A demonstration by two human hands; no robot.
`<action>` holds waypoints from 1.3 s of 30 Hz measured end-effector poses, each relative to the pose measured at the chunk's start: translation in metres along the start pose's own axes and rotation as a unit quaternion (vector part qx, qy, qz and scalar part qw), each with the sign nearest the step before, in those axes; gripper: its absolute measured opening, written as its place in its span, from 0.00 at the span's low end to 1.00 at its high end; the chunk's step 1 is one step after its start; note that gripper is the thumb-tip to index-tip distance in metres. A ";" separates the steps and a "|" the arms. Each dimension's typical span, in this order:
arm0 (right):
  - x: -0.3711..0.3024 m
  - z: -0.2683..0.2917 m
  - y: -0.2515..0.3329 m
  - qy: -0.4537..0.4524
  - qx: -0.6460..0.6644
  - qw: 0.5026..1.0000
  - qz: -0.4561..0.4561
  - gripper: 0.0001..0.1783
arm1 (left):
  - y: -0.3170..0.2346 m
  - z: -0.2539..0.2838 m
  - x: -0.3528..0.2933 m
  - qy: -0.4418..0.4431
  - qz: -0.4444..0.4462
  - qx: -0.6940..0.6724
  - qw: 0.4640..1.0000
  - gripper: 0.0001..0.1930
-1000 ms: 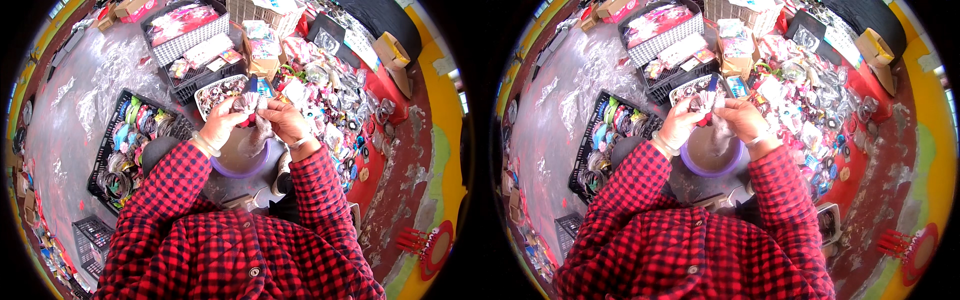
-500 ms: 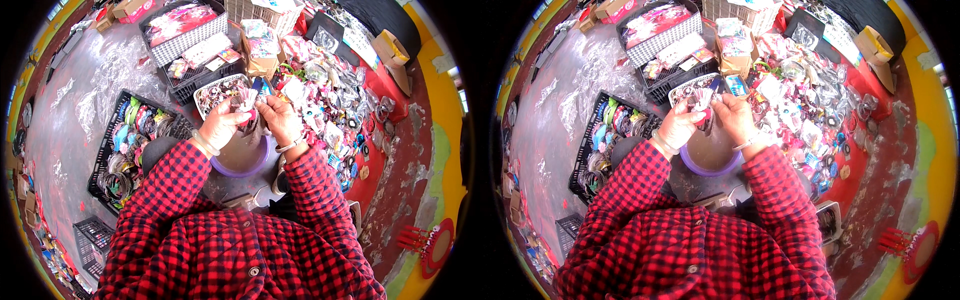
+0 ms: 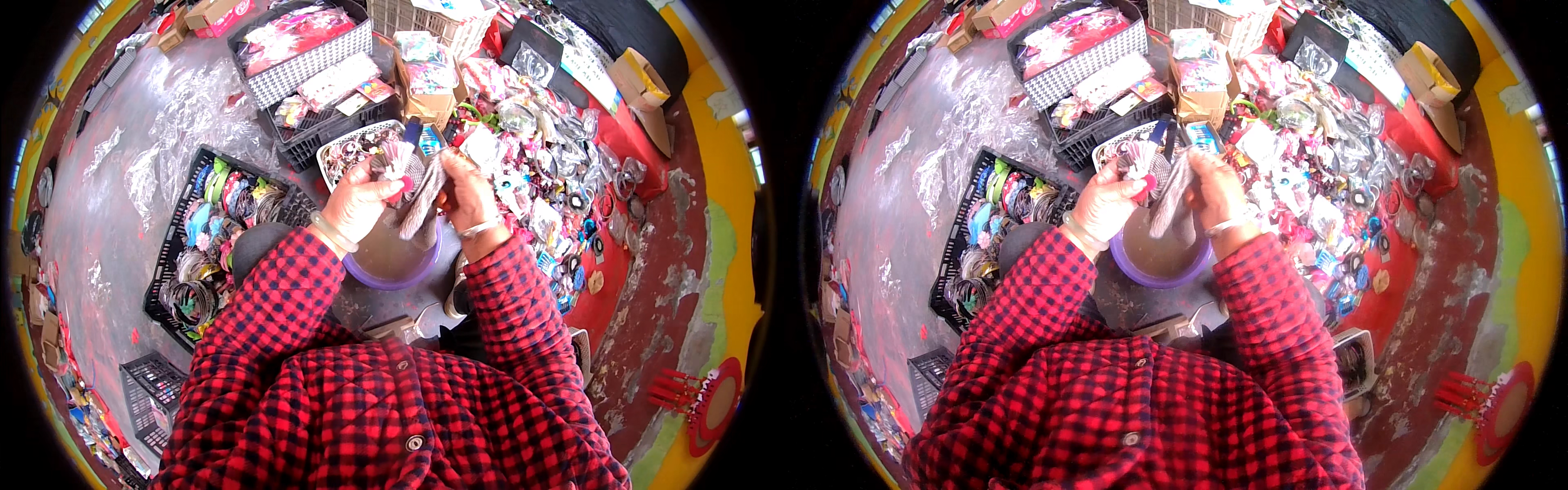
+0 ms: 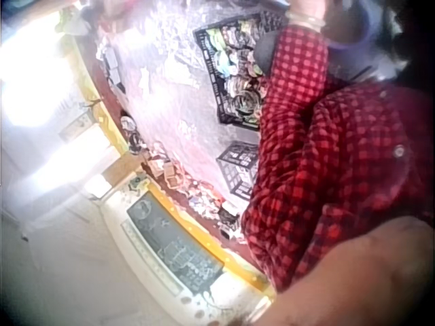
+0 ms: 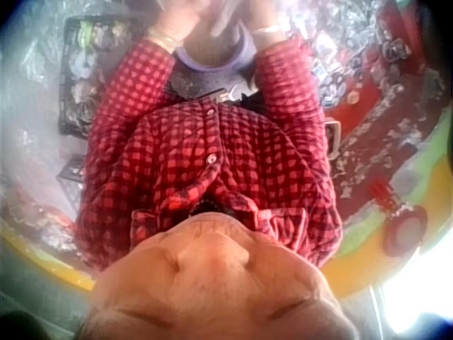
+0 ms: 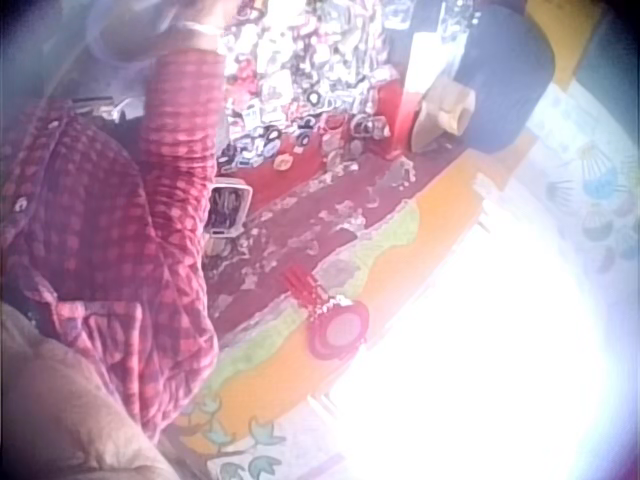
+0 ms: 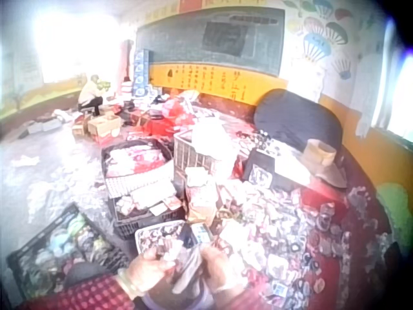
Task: The person sits on the floor and sorts through various hair accessories, including hair ties and scrunchies. They remove items from plastic packaging, separate them, and place them into a black crate.
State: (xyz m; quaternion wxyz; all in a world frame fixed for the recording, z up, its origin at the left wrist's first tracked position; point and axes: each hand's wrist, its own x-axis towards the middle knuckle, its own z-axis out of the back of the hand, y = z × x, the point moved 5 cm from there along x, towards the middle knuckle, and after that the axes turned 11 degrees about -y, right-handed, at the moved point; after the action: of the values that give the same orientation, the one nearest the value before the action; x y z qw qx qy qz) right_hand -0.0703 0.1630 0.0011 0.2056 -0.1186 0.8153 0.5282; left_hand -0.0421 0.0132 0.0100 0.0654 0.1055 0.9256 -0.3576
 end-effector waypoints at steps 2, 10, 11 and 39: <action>-0.002 0.008 0.016 -0.022 -0.001 1.000 -0.006 0.08 | -0.003 0.002 0.002 -0.023 -0.010 -0.022 0.999 0.16; -0.015 0.014 0.063 0.015 -0.045 0.961 0.272 0.07 | -0.002 0.012 0.004 -0.051 -0.013 -0.003 0.999 0.13; -0.005 0.018 0.058 0.035 -0.023 0.969 0.244 0.07 | -0.002 0.012 0.004 -0.047 -0.011 -0.003 0.999 0.13; -0.015 -0.013 0.004 0.015 -0.345 0.855 0.387 0.07 | 0.014 -0.004 -0.009 0.001 -0.011 0.067 0.998 0.21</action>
State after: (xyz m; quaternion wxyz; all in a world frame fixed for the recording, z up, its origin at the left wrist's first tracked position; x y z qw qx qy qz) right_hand -0.0609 0.1528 0.0158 -0.0824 0.1355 0.5637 0.8106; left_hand -0.0304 0.0245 0.0057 0.0535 0.1000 0.9007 -0.4193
